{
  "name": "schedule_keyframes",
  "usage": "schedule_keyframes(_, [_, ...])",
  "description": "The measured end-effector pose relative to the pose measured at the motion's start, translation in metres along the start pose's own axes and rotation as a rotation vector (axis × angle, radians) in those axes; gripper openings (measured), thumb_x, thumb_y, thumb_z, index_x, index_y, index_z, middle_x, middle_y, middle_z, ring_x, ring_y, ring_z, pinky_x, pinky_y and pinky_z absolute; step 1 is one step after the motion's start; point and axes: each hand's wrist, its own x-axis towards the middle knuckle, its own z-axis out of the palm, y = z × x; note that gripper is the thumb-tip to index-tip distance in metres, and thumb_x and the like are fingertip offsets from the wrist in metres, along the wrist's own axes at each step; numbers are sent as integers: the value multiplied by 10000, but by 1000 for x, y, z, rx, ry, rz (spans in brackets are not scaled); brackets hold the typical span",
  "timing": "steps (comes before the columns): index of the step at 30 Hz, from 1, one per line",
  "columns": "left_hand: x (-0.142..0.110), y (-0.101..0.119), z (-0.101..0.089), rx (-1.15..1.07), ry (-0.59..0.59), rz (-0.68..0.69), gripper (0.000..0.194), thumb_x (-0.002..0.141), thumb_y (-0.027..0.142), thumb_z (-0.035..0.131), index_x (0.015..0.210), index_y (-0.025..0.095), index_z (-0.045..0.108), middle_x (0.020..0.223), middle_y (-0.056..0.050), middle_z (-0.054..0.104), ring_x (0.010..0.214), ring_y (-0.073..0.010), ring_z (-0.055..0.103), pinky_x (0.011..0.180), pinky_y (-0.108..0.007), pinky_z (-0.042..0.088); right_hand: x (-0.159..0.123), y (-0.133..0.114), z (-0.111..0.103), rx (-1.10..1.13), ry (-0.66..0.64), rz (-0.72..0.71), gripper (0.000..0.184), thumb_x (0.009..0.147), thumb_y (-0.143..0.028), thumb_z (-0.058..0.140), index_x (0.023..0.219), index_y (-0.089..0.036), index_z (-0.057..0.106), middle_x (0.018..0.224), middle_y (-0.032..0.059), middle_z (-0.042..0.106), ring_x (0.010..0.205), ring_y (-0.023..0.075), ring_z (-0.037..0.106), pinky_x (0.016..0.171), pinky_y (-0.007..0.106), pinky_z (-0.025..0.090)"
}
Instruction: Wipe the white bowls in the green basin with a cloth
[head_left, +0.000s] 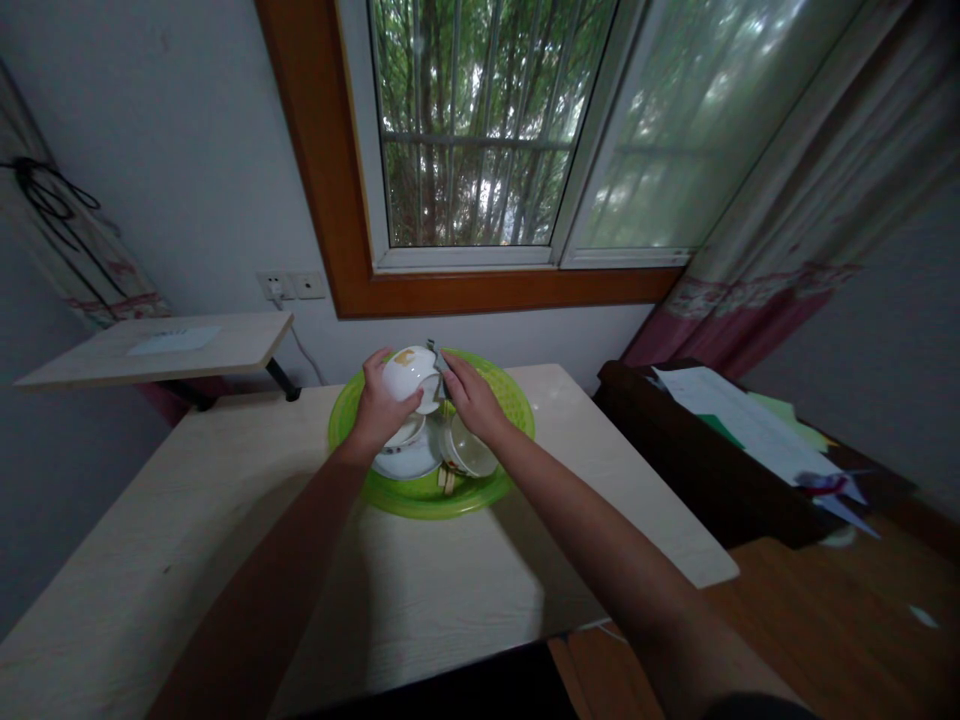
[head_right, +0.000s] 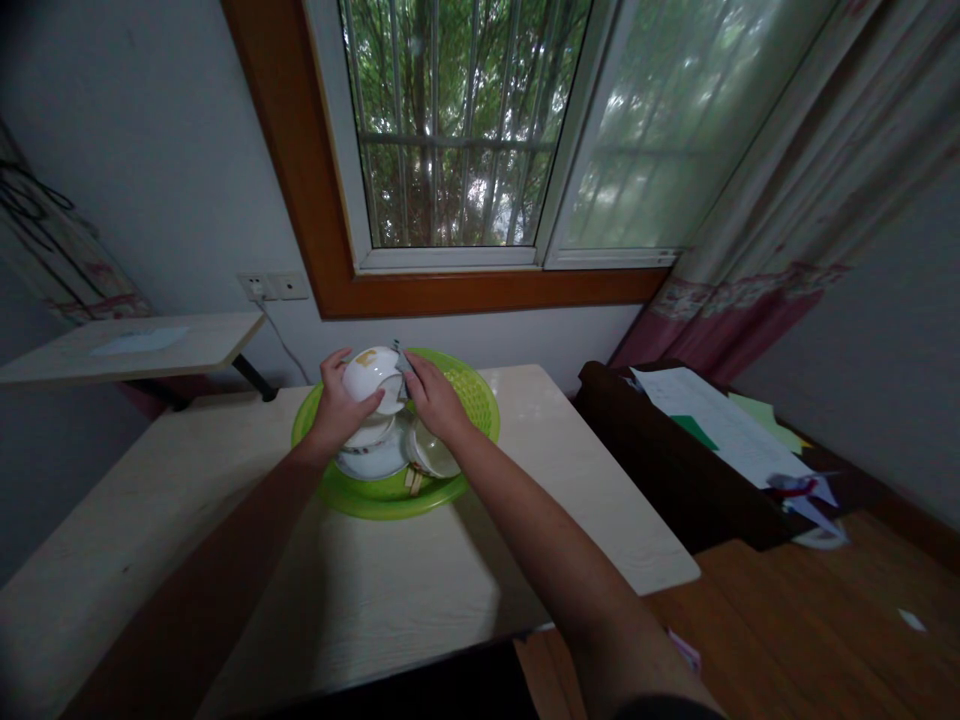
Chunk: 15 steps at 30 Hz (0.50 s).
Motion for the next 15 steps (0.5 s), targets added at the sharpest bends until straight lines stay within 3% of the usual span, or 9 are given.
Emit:
schedule_keyframes(7, [4, 1, -4, -47, 74, -95, 845, 679, 246, 804, 1388, 248, 344, 1150, -66, 570, 1051, -234, 639, 974, -411, 520, -1, 6, 5, 30, -14, 55, 525, 1063, -512, 374, 1469, -240, 567, 1433, 108, 636, 1326, 246, 584, 1172, 453, 418])
schedule_keyframes(15, [0, -4, 0, -46, -47, -50, 853, 651, 229, 818, 1377, 250, 371, 1287, -105, 568, 1202, -266, 607, 1072, -443, 475, -1, 0, -3, 23, -15, -22, 481, 1072, -446, 381, 1487, -260, 538, 1482, 96, 593, 1378, 236, 532, 1197, 469, 387])
